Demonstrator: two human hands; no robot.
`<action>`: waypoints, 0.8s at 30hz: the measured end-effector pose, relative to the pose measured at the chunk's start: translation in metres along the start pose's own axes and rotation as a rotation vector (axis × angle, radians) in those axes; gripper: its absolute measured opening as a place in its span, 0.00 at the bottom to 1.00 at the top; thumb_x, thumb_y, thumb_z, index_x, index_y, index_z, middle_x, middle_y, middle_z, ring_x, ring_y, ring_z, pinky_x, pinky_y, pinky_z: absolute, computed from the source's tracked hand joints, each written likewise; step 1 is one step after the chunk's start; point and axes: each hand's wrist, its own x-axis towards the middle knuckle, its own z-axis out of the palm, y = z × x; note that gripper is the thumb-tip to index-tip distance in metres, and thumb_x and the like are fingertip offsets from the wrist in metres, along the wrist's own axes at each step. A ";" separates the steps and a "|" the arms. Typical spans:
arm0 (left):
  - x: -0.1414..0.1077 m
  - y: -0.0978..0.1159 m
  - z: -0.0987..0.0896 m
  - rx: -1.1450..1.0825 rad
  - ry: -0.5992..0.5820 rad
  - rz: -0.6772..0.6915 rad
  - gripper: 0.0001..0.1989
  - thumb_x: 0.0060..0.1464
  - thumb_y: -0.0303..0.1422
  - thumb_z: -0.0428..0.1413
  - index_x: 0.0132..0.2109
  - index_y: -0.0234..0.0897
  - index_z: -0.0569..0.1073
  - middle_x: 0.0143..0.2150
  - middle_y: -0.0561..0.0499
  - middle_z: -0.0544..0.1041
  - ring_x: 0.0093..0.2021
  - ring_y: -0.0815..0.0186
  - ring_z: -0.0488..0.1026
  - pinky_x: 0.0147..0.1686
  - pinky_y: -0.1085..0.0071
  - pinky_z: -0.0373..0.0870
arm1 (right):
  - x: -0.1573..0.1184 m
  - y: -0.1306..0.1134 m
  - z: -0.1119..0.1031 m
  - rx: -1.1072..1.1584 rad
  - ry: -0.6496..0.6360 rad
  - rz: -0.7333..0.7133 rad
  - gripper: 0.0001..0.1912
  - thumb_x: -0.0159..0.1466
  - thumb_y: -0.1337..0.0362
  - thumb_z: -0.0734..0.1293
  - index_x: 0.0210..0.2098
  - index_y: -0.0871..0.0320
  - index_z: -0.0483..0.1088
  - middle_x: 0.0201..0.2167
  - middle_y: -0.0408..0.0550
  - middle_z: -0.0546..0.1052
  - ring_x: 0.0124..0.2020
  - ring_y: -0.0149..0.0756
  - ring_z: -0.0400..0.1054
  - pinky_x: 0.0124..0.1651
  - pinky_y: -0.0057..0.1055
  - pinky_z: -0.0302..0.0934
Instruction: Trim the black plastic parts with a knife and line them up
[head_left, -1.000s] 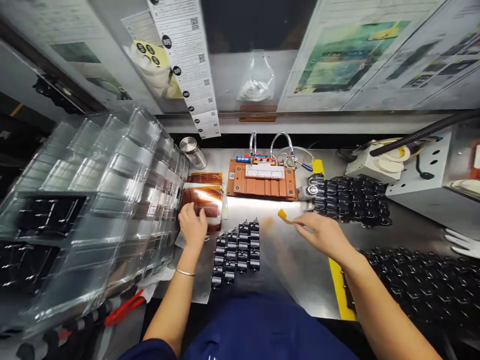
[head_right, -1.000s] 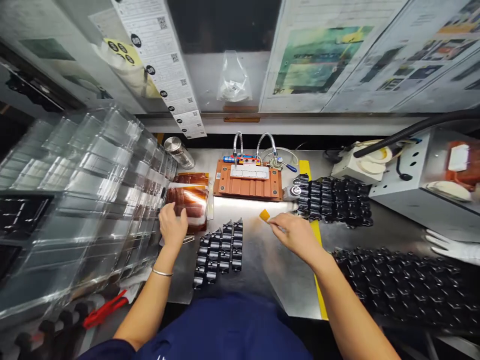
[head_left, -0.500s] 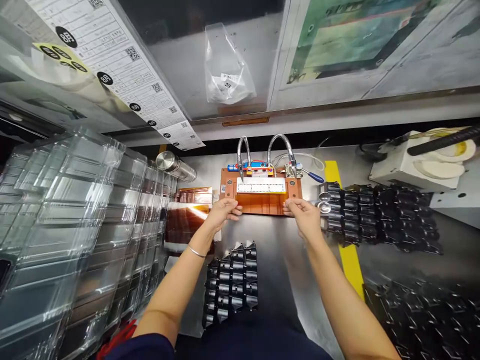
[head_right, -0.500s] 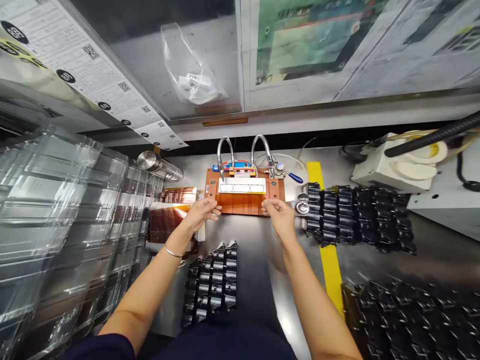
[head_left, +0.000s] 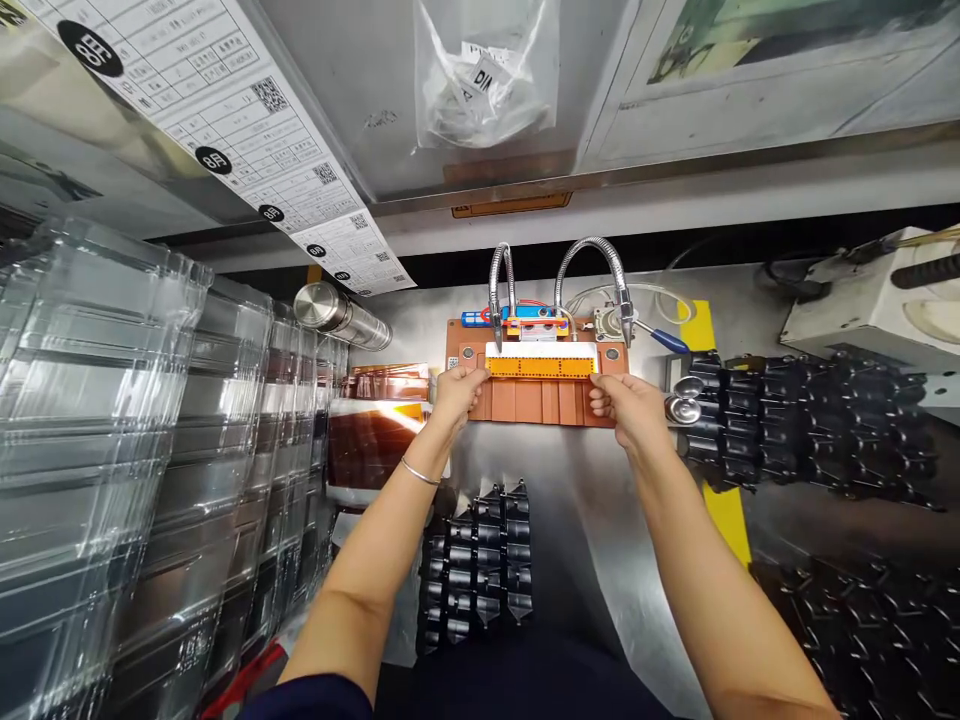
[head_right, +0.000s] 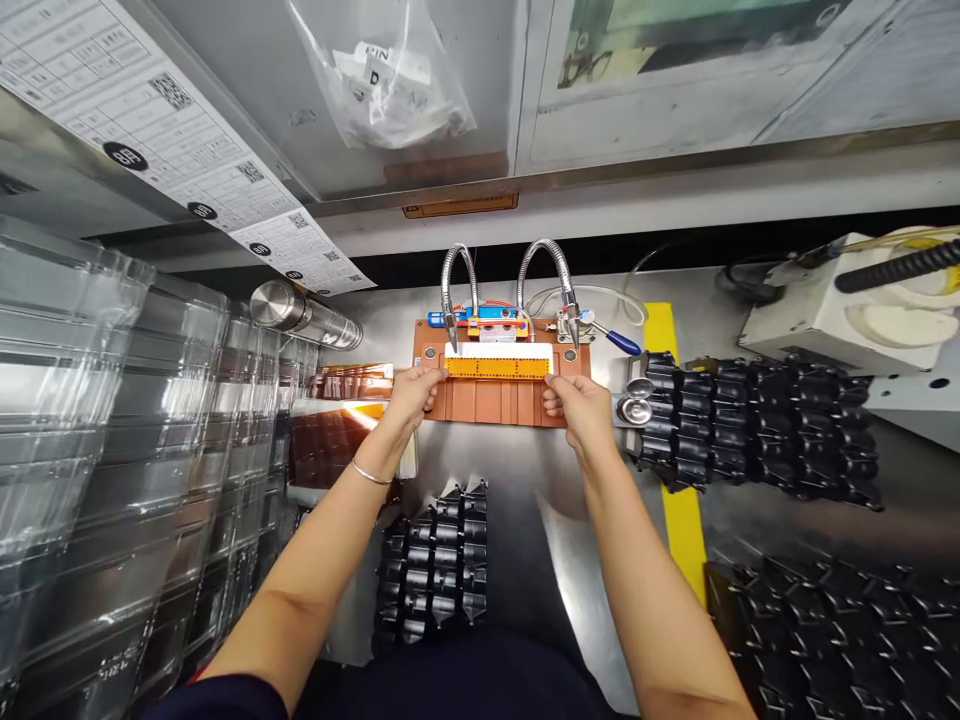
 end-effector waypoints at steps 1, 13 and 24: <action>0.000 0.001 0.000 0.001 0.001 -0.005 0.13 0.45 0.28 0.59 0.21 0.36 0.62 0.12 0.61 0.59 0.10 0.79 0.51 0.11 0.81 0.42 | 0.000 0.000 0.000 -0.002 0.002 0.002 0.14 0.43 0.63 0.74 0.19 0.60 0.64 0.14 0.41 0.70 0.12 0.22 0.61 0.14 0.19 0.59; -0.001 0.007 0.001 0.019 0.000 -0.019 0.10 0.44 0.27 0.58 0.22 0.36 0.62 0.12 0.60 0.59 0.12 0.78 0.50 0.13 0.79 0.42 | -0.003 -0.005 0.003 -0.008 0.060 0.035 0.10 0.46 0.66 0.71 0.19 0.60 0.63 0.12 0.39 0.69 0.11 0.22 0.58 0.13 0.18 0.55; 0.002 0.002 0.000 0.057 -0.003 0.030 0.14 0.45 0.28 0.59 0.21 0.36 0.60 0.12 0.61 0.58 0.10 0.79 0.50 0.11 0.81 0.42 | -0.002 -0.004 0.001 -0.035 0.023 0.062 0.13 0.49 0.65 0.73 0.19 0.59 0.63 0.13 0.40 0.70 0.11 0.22 0.60 0.12 0.19 0.56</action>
